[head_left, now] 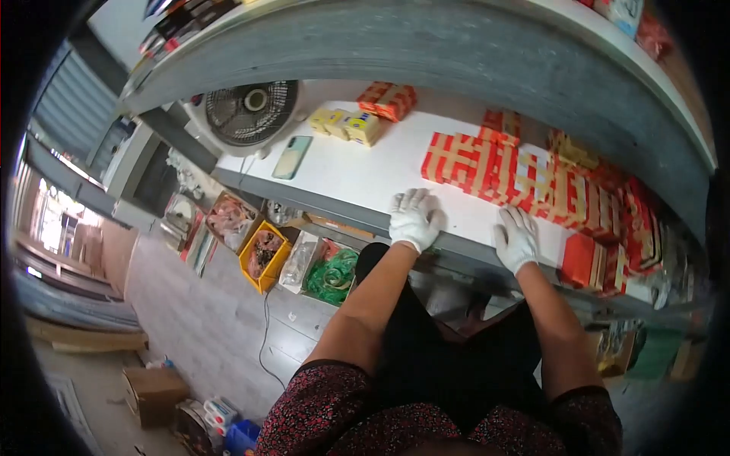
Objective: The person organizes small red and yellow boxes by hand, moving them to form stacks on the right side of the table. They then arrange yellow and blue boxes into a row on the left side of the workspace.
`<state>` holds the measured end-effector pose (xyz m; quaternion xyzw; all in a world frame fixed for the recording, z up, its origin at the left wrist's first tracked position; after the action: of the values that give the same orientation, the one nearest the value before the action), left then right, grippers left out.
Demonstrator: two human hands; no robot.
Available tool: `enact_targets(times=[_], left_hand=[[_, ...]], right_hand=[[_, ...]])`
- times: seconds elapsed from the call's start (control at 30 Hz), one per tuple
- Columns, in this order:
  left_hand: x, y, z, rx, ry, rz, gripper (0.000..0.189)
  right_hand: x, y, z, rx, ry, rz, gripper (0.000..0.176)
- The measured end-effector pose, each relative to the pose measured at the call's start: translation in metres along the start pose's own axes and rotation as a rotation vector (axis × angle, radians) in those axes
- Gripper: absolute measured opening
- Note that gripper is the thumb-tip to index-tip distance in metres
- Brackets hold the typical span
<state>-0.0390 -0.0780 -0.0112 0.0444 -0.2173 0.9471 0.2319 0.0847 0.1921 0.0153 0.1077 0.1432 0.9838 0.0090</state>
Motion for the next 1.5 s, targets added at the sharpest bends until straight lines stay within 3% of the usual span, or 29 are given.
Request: enact_targets(times=[0.23, 0.3, 0.37, 0.53, 0.6, 0.83, 0.93, 1.0, 1.07, 1.13, 1.17, 1.2, 1.23, 1.3, 1.37, 1.43, 1.5], left_hand=[[-0.003, -0.008, -0.002, -0.035, -0.068, -0.034, 0.042], [-0.001, -0.003, -0.010, 0.011, -0.225, -0.059, 0.032], [-0.003, -0.020, 0.026, -0.076, -0.023, -0.074, 0.025], [-0.009, -0.020, 0.037, -0.097, -0.171, -0.071, 0.023], [-0.012, -0.023, 0.038, -0.118, -0.158, -0.082, 0.034], [-0.009, -0.014, 0.034, -0.114, -0.179, -0.082, 0.031], [-0.004, -0.020, 0.032, -0.113, 0.003, -0.031, 0.031], [-0.003, -0.017, 0.035, -0.109, 0.011, -0.103, 0.033], [0.004, -0.004, 0.029, -0.340, 0.036, -0.081, 0.033], [0.005, -0.011, 0.112, -0.169, 0.247, 0.237, 0.032], [0.009, 0.037, 0.075, -0.165, -0.034, 0.255, 0.034], [0.004, 0.058, 0.083, 0.059, -0.412, 0.264, 0.035], [0.012, 0.089, 0.080, 0.048, -0.360, 0.502, 0.046], [0.015, 0.140, 0.090, -0.088, -0.619, 0.756, 0.072], [0.012, 0.169, 0.121, -0.256, -0.408, 1.060, 0.090], [0.010, 0.202, 0.104, -0.425, -0.466, 1.151, 0.100], [0.013, 0.224, 0.092, -0.599, -0.533, 1.245, 0.111]], right_hand=[[-0.001, -0.004, 0.001, -0.016, 0.042, -0.034, 0.048], [-0.001, -0.006, 0.003, -0.029, 0.045, -0.004, 0.049], [-0.001, -0.008, -0.003, -0.028, 0.060, 0.007, 0.050], [0.001, -0.025, -0.020, -0.051, 0.050, 0.012, 0.051], [0.002, -0.028, -0.027, -0.044, 0.065, 0.038, 0.050], [-0.001, -0.032, -0.027, -0.073, 0.058, 0.012, 0.048], [0.002, -0.025, -0.018, -0.044, 0.057, 0.046, 0.047], [0.002, -0.020, -0.012, -0.034, 0.064, 0.052, 0.044], [-0.001, -0.023, -0.011, -0.059, 0.058, 0.020, 0.043], [-0.001, -0.021, -0.014, -0.015, -0.003, 0.057, 0.040], [0.000, -0.021, -0.012, -0.033, -0.010, 0.035, 0.040], [0.001, -0.019, -0.011, -0.018, -0.019, 0.043, 0.039], [0.001, -0.017, -0.011, -0.001, -0.025, 0.053, 0.037], [-0.001, -0.013, -0.008, -0.002, -0.026, 0.051, 0.036], [-0.003, -0.008, -0.003, -0.022, -0.017, 0.100, 0.033], [-0.003, 0.003, 0.000, -0.048, -0.011, 0.123, 0.031], [-0.003, 0.023, -0.003, 0.095, 0.132, 0.158, 0.028]])
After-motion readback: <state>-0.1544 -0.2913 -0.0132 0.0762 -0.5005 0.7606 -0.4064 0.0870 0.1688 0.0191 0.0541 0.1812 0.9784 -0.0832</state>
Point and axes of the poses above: each hand's wrist, its own x-axis towards the middle knuckle, its own z-axis out of the back of the hand, y = z × x, the point moved 3 cm from there along x, towards the middle knuckle, and after that the axes turned 9 degrees about y, right-handed, at the moved point
